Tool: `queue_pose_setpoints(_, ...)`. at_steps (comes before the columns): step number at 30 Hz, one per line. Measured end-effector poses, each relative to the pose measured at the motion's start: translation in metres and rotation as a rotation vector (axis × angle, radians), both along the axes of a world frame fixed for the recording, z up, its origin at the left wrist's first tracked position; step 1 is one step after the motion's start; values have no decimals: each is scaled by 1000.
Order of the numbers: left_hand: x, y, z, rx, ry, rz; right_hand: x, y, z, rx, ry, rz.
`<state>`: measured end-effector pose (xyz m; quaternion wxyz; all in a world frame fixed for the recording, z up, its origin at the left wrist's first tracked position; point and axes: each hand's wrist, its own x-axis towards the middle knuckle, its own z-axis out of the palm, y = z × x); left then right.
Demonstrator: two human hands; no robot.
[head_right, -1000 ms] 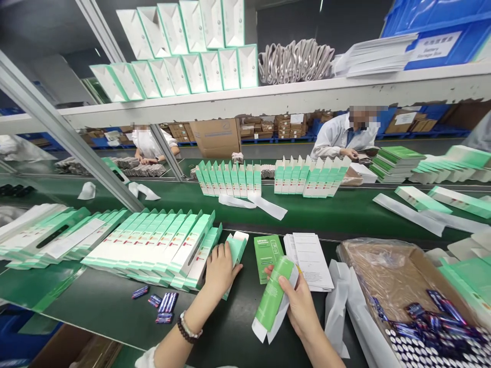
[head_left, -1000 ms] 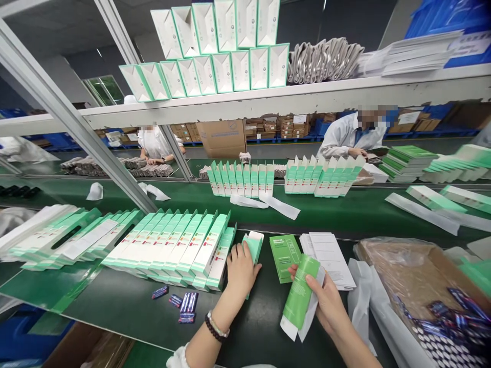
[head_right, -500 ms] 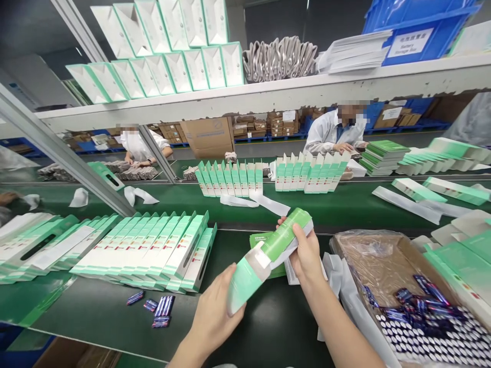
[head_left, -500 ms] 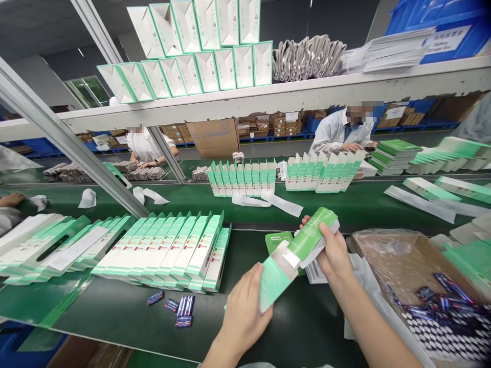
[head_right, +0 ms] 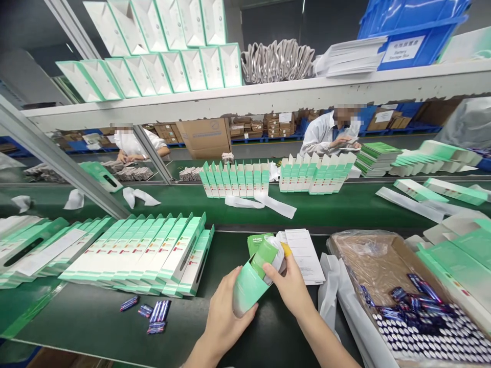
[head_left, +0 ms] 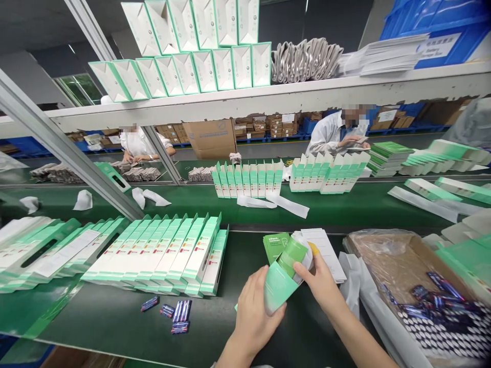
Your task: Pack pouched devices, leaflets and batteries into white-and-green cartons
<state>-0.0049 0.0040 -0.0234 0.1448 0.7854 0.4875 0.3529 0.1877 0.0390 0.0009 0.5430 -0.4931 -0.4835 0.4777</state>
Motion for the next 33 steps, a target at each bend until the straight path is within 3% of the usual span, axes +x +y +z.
queue_pose_setpoints(2,-2,5,2,-190,-147,-63,0,-11,5,47,-34,108)
queue_pose_setpoints(4,-5,12,7,-413,-305,-216,-2,-22,11,148,-123,237)
queue_pose_setpoints(7,-7,20,15,-607,-452,-389,-3,-30,23,342,-381,362)
queue_pose_setpoints(10,-2,21,16,-593,-526,-332,-4,-29,39,592,-586,312)
queue_pose_setpoints(13,5,18,11,-550,-551,-252,-5,-24,53,824,-639,252)
queue_pose_setpoints(18,7,12,9,-507,-639,-234,-11,-28,49,1063,-948,207)
queue_pose_setpoints(23,6,9,10,-567,-687,-167,-16,-41,39,1065,-1193,104)
queue_pose_setpoints(29,6,6,4,-562,-682,-159,-21,-49,34,992,-1171,162)
queue_pose_setpoints(33,-5,5,2,-542,-648,-143,-4,-39,39,1018,-1063,327)
